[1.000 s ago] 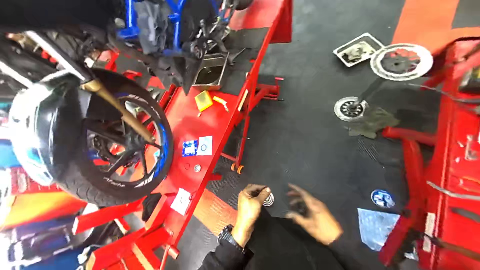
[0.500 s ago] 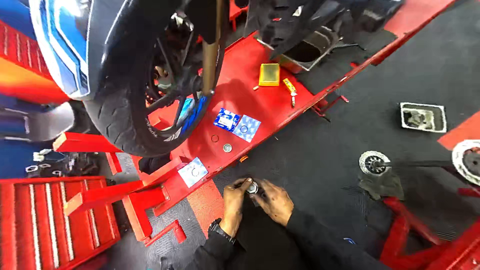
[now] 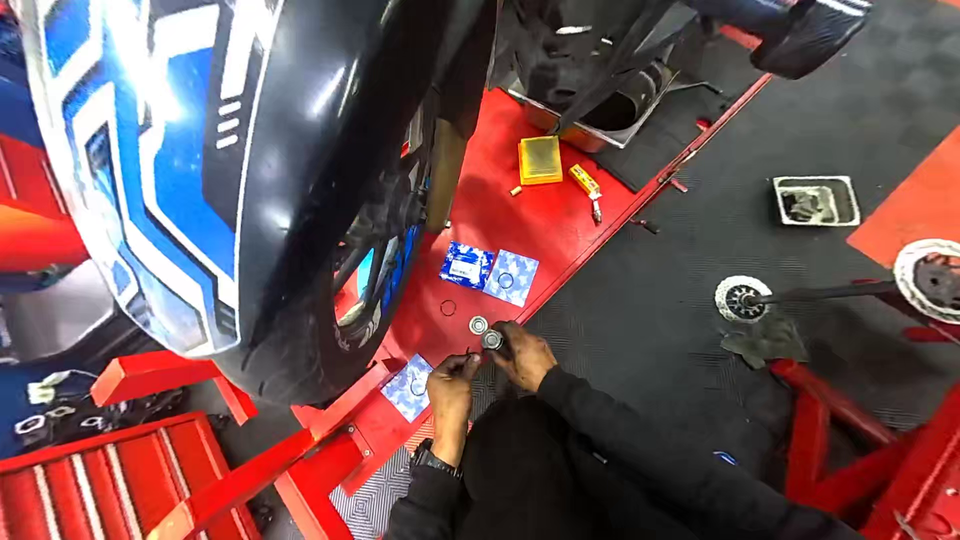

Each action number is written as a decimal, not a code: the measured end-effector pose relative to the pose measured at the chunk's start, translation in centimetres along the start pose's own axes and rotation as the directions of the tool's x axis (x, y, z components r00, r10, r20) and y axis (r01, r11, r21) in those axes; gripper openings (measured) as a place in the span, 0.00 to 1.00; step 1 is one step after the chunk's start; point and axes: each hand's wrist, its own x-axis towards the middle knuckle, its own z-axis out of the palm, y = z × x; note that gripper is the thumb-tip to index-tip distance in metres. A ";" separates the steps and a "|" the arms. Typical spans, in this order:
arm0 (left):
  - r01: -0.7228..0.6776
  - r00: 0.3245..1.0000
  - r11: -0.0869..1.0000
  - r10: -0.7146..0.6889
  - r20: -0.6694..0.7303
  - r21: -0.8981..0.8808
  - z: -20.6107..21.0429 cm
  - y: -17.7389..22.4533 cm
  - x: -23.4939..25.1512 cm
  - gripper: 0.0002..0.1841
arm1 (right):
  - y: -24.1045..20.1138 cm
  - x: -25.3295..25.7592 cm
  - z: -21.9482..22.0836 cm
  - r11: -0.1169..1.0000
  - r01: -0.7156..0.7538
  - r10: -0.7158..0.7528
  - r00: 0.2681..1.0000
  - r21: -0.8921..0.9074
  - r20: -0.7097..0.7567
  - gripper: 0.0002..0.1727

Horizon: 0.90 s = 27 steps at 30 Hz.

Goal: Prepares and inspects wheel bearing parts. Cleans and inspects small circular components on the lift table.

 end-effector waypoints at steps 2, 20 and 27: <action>0.036 0.998 0.999 -0.037 0.046 0.004 0.2 0.0 1.0 0.06 | 0.2 0.9 0.5 1.000 0.005 -0.005 1.000 -0.021 -0.023 0.28; -0.109 0.919 0.993 0.119 0.377 -0.048 0.6 3.3 3.3 0.06 | -1.1 0.5 -0.5 0.994 -0.078 0.084 0.994 -0.083 0.068 0.32; -0.184 0.960 0.951 0.229 0.163 -0.249 -0.3 6.4 3.8 0.07 | 1.2 -0.6 2.2 0.998 -0.040 0.038 0.998 -0.041 -0.055 0.28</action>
